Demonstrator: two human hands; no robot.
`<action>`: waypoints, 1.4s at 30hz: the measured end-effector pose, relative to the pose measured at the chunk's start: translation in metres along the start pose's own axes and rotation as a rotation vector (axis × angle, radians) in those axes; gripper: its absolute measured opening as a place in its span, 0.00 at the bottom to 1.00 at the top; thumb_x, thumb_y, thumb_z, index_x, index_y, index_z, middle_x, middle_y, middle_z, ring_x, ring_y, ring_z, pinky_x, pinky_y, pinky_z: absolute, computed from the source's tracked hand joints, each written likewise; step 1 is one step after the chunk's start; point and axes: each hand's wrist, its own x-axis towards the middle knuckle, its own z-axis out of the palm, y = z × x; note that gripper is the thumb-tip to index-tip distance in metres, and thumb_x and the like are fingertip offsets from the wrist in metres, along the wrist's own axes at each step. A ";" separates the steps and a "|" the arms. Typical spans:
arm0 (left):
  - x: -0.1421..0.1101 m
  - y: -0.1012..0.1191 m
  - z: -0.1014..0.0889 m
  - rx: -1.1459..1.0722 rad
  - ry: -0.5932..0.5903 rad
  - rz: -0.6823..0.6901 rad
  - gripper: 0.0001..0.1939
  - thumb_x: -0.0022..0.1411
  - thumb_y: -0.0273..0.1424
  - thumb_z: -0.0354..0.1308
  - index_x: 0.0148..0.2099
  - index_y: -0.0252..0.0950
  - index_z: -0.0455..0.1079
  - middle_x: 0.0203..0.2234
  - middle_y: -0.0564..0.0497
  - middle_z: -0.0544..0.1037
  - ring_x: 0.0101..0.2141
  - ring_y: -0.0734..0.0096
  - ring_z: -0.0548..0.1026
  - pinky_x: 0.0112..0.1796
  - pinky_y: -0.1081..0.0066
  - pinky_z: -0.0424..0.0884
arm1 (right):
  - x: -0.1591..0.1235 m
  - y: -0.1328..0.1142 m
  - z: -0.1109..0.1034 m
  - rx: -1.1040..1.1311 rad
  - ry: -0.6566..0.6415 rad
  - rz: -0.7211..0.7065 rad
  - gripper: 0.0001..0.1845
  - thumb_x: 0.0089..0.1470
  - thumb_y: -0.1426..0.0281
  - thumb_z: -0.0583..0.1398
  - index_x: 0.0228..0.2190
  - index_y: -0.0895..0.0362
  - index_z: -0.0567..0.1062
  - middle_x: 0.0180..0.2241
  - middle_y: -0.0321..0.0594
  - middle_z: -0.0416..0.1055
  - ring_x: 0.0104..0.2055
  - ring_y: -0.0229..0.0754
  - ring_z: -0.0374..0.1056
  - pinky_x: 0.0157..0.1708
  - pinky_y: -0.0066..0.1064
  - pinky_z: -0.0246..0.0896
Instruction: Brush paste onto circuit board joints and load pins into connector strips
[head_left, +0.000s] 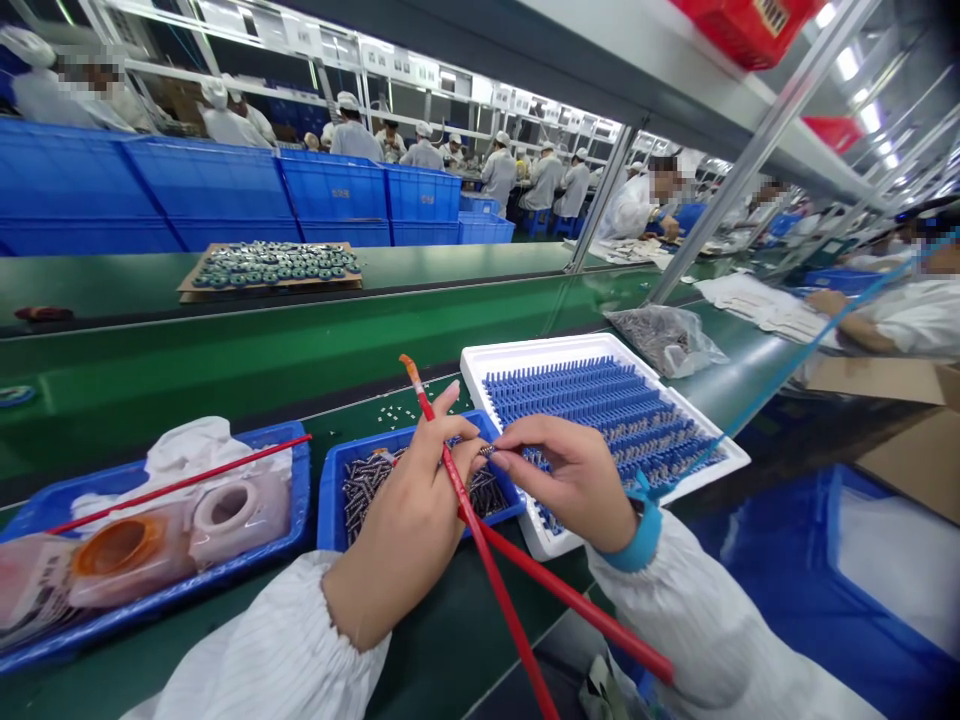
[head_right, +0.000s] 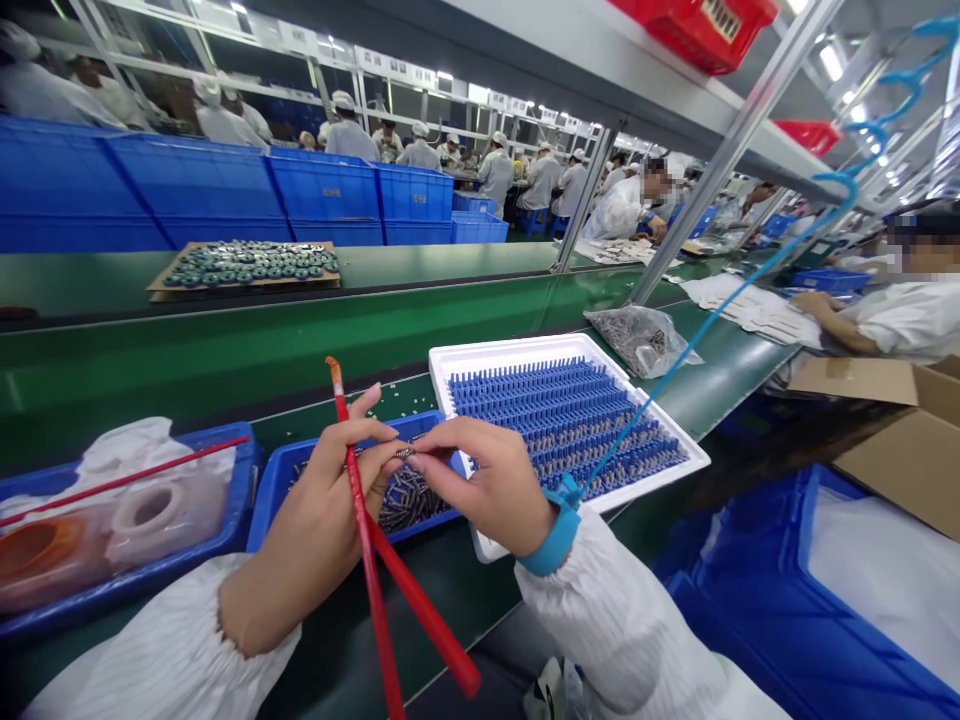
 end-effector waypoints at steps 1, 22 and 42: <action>0.000 0.001 0.000 -0.018 -0.003 -0.010 0.07 0.69 0.21 0.45 0.47 0.34 0.62 0.45 0.43 0.66 0.63 0.51 0.58 0.59 0.53 0.67 | -0.002 0.002 0.003 0.034 0.030 0.025 0.05 0.65 0.74 0.59 0.35 0.59 0.74 0.35 0.38 0.69 0.37 0.41 0.67 0.38 0.29 0.62; 0.002 0.016 -0.005 -0.146 0.267 -0.088 0.09 0.64 0.18 0.53 0.44 0.34 0.68 0.41 0.48 0.67 0.58 0.56 0.67 0.54 0.63 0.73 | -0.016 0.005 0.054 0.669 0.330 0.143 0.05 0.57 0.79 0.60 0.33 0.58 0.73 0.35 0.40 0.68 0.37 0.37 0.67 0.38 0.17 0.66; 0.000 0.000 -0.006 -0.080 0.200 -0.055 0.13 0.64 0.16 0.50 0.45 0.36 0.67 0.45 0.48 0.67 0.63 0.52 0.60 0.57 0.56 0.70 | -0.009 0.067 -0.066 -0.149 -0.062 0.199 0.03 0.58 0.77 0.60 0.34 0.62 0.76 0.31 0.38 0.68 0.31 0.40 0.66 0.32 0.24 0.62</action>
